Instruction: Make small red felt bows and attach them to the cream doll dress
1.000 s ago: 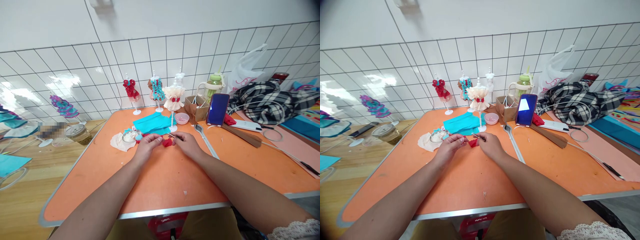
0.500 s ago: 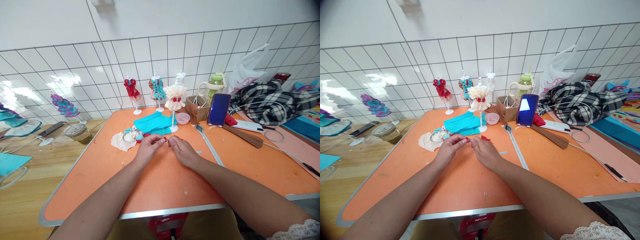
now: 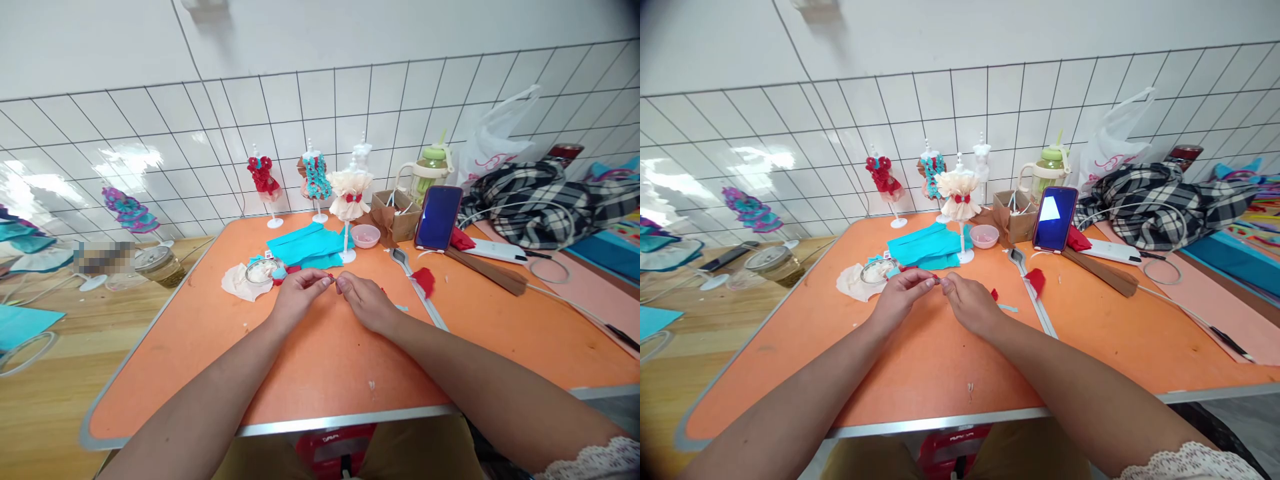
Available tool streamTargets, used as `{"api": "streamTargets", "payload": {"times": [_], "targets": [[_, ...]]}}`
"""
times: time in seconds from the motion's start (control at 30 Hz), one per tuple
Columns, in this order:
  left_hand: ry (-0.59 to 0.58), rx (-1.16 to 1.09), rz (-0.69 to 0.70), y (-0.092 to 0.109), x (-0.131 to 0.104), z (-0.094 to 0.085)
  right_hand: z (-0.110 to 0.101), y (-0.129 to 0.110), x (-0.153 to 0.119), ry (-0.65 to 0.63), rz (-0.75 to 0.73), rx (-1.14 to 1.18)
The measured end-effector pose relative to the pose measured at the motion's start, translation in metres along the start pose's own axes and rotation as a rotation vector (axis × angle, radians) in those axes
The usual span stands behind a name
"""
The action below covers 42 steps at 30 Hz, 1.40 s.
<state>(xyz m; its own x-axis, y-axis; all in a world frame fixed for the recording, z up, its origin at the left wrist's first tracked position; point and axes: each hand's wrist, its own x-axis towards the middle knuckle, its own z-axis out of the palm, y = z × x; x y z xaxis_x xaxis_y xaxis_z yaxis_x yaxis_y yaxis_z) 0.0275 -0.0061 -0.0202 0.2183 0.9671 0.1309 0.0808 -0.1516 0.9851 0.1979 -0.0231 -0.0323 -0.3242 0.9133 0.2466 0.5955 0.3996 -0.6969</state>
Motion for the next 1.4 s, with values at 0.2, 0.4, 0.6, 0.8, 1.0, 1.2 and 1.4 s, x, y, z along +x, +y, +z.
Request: {"api": "streamTargets", "payload": {"times": [0.2, 0.4, 0.6, 0.8, 1.0, 1.2, 1.4], "targets": [[-0.003, 0.030, 0.013, 0.001, 0.000, 0.000, 0.003, 0.002, 0.002, 0.003, 0.000, 0.035], [-0.003, 0.024, 0.001, -0.001, 0.001, -0.001, 0.005, 0.003, 0.005, 0.008, 0.004, 0.048], [0.003, -0.101, -0.076, -0.009, 0.002, 0.000, 0.004, 0.003, 0.005, 0.037, 0.013, 0.122], [-0.043, -0.484, -0.178, -0.009, 0.003, 0.000, -0.002, 0.006, 0.009, 0.115, 0.180, 0.555], [-0.147, -0.358, -0.075, -0.010, 0.002, 0.005, -0.001, -0.001, 0.008, -0.104, 0.344, 1.162], [-0.145, -0.155, -0.011, -0.012, 0.001, 0.008, 0.000, 0.002, 0.010, -0.085, 0.499, 1.426], [-0.048, 0.125, 0.075, -0.008, -0.001, 0.009, -0.005, 0.007, 0.013, 0.008, 0.464, 1.223]]}}
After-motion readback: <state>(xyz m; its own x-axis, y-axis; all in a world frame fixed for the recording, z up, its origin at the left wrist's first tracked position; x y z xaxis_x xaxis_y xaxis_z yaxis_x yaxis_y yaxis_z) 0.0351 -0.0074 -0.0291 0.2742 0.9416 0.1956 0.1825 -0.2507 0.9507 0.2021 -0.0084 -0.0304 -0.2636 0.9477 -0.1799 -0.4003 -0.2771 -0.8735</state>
